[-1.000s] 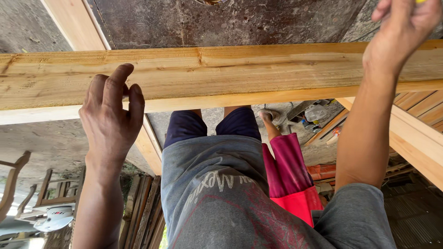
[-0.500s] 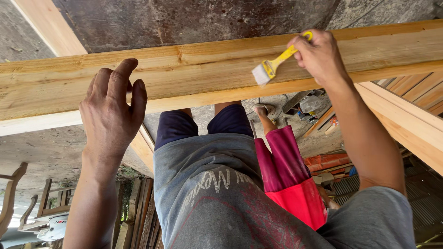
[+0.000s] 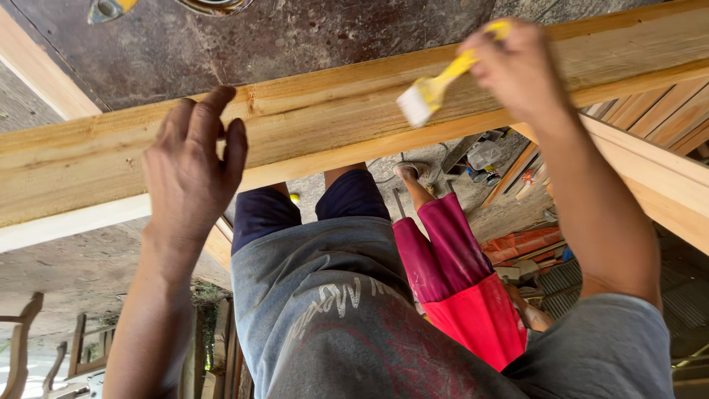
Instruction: The person applies a clear finish to long wooden planks using a yellow-handled paintbrush. They repeatedly dip the brush into a can of finish and stroke it along the length of the planks, occasionally repositioning the wood to access different sections.
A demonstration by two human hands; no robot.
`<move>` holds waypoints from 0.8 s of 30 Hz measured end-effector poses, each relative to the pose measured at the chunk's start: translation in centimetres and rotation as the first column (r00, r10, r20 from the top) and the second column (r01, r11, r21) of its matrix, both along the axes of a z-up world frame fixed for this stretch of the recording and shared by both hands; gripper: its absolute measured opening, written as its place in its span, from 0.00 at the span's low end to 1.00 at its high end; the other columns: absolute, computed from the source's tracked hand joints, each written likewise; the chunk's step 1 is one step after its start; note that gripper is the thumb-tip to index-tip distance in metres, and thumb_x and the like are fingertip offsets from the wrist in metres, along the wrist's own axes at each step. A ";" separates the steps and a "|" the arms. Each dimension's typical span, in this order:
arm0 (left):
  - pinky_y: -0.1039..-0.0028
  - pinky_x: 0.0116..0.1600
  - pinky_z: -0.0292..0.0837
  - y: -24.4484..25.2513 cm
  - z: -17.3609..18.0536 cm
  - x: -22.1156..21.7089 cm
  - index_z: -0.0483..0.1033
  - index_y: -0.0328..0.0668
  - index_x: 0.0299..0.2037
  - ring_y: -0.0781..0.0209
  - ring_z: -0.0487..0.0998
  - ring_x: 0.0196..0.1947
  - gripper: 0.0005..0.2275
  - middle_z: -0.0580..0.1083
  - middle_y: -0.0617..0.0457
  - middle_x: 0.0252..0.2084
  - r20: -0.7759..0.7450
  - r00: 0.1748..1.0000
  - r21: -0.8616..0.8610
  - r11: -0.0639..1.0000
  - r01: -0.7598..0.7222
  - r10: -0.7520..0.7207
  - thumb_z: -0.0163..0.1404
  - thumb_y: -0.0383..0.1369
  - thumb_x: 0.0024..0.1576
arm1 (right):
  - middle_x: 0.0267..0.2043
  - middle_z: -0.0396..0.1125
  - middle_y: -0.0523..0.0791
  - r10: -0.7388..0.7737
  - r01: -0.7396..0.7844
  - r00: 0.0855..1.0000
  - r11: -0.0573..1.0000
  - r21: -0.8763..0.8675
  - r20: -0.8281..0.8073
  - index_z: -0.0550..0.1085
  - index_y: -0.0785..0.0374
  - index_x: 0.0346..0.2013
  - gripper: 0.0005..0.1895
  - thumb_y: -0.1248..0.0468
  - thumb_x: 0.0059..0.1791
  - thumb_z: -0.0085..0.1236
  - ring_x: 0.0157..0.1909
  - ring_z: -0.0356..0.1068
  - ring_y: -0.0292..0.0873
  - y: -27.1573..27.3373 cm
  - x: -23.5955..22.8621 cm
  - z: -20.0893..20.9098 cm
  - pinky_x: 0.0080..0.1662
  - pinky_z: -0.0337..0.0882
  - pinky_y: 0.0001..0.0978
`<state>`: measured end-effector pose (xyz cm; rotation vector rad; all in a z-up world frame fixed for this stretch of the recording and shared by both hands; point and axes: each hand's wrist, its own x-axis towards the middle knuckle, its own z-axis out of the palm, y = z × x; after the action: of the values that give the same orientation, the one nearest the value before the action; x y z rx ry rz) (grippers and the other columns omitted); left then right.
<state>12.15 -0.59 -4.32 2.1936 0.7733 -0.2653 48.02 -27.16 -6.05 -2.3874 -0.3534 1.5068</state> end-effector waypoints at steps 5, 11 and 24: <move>0.67 0.33 0.73 -1.2 -0.6 1.2 0.75 0.35 0.60 0.57 0.77 0.33 0.13 0.73 0.49 0.34 0.073 0.997 -0.029 0.999 0.040 -0.038 0.55 0.29 0.67 | 0.28 0.69 0.43 0.309 -0.308 0.950 0.912 -0.270 -0.041 0.76 0.62 0.43 0.09 0.61 0.60 0.51 0.25 0.65 0.34 1.1 0.7 -0.5 0.26 0.65 0.29; 0.61 0.34 0.73 -1.3 -0.4 2.4 0.75 0.40 0.58 0.50 0.78 0.34 0.13 0.74 0.47 0.36 0.088 0.995 -0.077 0.996 -0.048 0.055 0.55 0.30 0.64 | 0.44 0.70 0.44 -0.077 -0.027 0.968 0.915 0.402 0.240 0.73 0.68 0.51 0.06 0.68 0.67 0.49 0.37 0.67 0.33 1.8 4.5 6.0 0.41 0.69 0.24; 0.56 0.37 0.73 -2.2 -0.3 2.4 0.73 0.41 0.58 0.45 0.78 0.37 0.14 0.73 0.45 0.36 0.098 0.983 -0.094 0.985 -0.144 0.153 0.52 0.33 0.64 | 0.43 0.71 0.52 0.117 -0.634 0.708 0.540 0.554 0.697 0.75 0.71 0.51 0.07 0.75 0.58 0.55 0.40 0.72 0.47 13.5 -3.5 -4.9 0.40 0.70 0.38</move>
<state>14.58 -2.78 -4.63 2.0392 0.8461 -0.1056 44.54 -13.66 -10.99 -1.9834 -1.4673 0.4169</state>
